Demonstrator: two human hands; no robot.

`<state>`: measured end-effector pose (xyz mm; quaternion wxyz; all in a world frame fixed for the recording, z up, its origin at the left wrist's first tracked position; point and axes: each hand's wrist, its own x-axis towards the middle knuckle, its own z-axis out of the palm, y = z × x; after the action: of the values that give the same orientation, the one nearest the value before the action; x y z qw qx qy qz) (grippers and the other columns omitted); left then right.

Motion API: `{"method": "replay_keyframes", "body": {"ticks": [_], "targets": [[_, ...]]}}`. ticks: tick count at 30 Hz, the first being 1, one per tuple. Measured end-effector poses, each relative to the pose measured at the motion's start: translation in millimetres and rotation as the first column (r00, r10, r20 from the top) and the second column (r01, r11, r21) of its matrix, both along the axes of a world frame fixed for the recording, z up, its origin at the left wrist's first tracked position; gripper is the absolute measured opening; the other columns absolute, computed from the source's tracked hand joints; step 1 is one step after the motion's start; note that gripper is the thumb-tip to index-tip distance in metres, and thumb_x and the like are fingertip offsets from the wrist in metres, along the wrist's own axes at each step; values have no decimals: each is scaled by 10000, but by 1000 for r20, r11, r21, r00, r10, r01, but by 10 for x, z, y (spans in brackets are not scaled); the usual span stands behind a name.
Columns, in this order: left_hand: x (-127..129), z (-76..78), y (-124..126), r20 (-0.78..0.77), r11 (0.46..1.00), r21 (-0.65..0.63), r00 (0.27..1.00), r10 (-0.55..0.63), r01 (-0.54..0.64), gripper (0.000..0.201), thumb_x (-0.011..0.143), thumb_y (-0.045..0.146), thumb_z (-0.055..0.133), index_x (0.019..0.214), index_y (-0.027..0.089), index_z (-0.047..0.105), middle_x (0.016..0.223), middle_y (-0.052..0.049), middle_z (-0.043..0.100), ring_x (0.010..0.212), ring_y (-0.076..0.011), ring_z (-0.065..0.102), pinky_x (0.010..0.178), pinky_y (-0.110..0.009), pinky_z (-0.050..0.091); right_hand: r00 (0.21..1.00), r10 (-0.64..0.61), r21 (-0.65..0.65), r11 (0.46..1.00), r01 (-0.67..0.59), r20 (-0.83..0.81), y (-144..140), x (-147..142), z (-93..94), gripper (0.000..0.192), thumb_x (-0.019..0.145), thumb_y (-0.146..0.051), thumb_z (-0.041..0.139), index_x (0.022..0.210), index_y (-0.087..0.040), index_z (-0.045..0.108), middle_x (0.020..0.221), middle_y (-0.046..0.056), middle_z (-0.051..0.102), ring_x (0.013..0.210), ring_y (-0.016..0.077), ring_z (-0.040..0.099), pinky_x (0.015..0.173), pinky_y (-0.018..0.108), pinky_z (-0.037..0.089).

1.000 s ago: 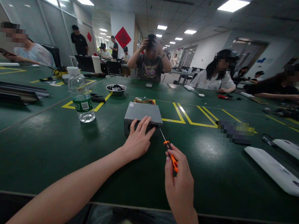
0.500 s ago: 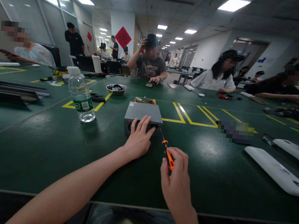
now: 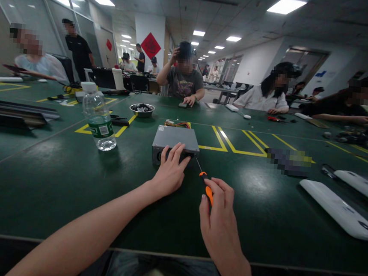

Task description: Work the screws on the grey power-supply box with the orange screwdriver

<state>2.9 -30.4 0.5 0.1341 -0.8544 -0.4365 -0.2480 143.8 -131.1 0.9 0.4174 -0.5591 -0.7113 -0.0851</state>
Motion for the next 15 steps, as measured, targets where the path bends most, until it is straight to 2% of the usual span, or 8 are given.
{"method": "replay_keyframes", "body": {"ticks": [2,7,9,12,15], "targets": [[-3,-2,0,1,1000,0,1000,-3,3,528,693,110,511,1219,152,485,1405,-178,257,1334,-301,166,1068,-513,109,999,7,19,1000,-7,34,1,-30,6,283,885,-193,348,1150,-156,439,1081,147,506,982,217,554,779,374,514],[6,-25,12,16,1000,-4,1000,-2,2,518,689,106,508,1205,147,497,1403,-173,271,1328,-309,172,1066,-514,106,991,-126,19,992,125,53,18,7,20,271,912,-273,330,1095,-161,495,946,111,588,791,200,617,620,320,523],[12,-33,17,19,1000,0,1000,-2,2,509,693,105,503,1201,146,501,1398,-175,276,1327,-307,176,1066,-511,107,989,-136,-12,991,137,49,18,40,21,278,917,-284,314,1085,-159,496,923,103,601,753,197,621,591,318,519],[17,-35,15,19,1000,7,1000,3,-3,510,693,102,501,1201,148,500,1398,-177,270,1328,-303,178,1064,-509,114,997,-70,-27,997,71,35,7,49,22,269,908,-272,334,1096,-146,481,1020,128,579,904,220,598,713,365,526],[18,-29,6,13,1000,8,1000,0,0,519,688,105,510,1205,147,495,1398,-182,268,1328,-306,179,1061,-510,120,998,10,9,1000,-10,55,1,5,27,290,886,-207,357,1145,-114,449,1167,174,493,1098,237,501,867,399,480]]}}
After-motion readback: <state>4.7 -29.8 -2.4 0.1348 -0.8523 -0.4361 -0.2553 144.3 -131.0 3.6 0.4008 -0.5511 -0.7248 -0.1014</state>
